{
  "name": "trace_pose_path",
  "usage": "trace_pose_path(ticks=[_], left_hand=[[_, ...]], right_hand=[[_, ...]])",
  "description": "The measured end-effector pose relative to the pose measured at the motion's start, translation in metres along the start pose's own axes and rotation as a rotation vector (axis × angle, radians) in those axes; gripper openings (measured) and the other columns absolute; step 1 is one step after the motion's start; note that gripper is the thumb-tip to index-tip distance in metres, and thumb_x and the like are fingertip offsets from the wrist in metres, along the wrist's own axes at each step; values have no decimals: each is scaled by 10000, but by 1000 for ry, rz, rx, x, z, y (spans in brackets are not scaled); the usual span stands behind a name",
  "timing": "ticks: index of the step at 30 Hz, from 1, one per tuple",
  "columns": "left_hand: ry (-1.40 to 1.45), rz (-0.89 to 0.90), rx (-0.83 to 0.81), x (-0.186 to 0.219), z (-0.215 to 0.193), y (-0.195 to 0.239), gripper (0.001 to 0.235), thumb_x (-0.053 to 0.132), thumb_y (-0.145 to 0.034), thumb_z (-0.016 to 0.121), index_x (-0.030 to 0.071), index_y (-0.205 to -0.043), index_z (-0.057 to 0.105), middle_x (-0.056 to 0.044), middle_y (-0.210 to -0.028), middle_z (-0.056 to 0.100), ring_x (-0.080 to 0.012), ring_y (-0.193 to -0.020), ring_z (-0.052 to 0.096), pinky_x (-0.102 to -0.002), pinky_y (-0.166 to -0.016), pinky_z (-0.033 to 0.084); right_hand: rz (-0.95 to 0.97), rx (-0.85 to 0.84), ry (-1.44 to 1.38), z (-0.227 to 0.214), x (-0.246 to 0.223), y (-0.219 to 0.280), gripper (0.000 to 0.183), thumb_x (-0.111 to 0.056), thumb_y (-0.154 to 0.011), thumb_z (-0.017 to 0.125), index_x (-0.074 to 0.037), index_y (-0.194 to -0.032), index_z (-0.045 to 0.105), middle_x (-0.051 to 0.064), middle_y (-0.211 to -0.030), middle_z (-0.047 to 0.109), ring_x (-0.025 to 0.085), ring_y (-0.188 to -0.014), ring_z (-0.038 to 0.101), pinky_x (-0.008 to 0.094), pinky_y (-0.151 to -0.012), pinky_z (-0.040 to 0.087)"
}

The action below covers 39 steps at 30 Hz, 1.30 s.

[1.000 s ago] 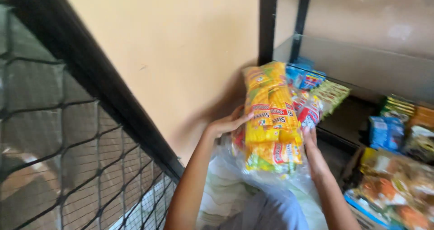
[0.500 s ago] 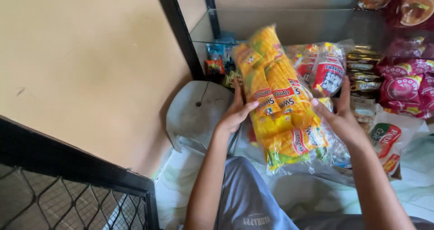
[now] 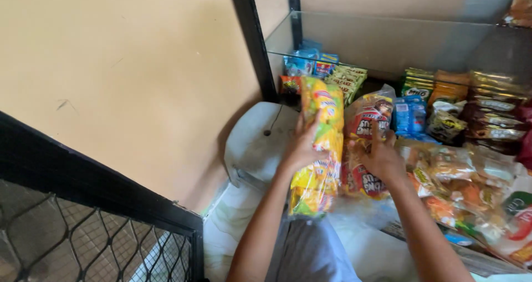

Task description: Organize snack items into a box and onto shelves.

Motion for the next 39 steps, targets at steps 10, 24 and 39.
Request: trace_pose_path(ticks=[10,24,39], left_hand=[[-438,-192,-145,21,40,-9,1220,149,-667,890,378,-1619,162,-239,-1712,-22,-679,-1392,299,-558,-886,594],[-454,-145,-132,70,-15,29,1170,284,-679,887,405,-1590,161,-227,-1705,29,-689,-1336,360,-582,-907,567],[-418,-183,-61,91,-53,52,1182,320,-655,884,433,-1595,176,-214,-1712,61,-635,-1360,400,-596,-944,551]], right_hand=[[19,-155,254,19,-32,11,1054,-685,-870,576,-215,-1665,69,381,-1604,200,543,-1237,572,573,-944,547],[-14,-336,264,22,-31,19,1043,-462,-881,613,-132,-1669,15,403,-1513,360,513,-1153,649,570,-983,528],[-97,-331,269,27,-20,35,950,-421,-856,706,-204,-1643,222,309,-1475,457,486,-1224,617,531,-1006,543]])
Point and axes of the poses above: each hand's wrist, its own y-axis away from the middle knuckle, its own z-axis out of the palm, x = y × z, the point moved 2 cm from there along -y, towards the middle knuckle
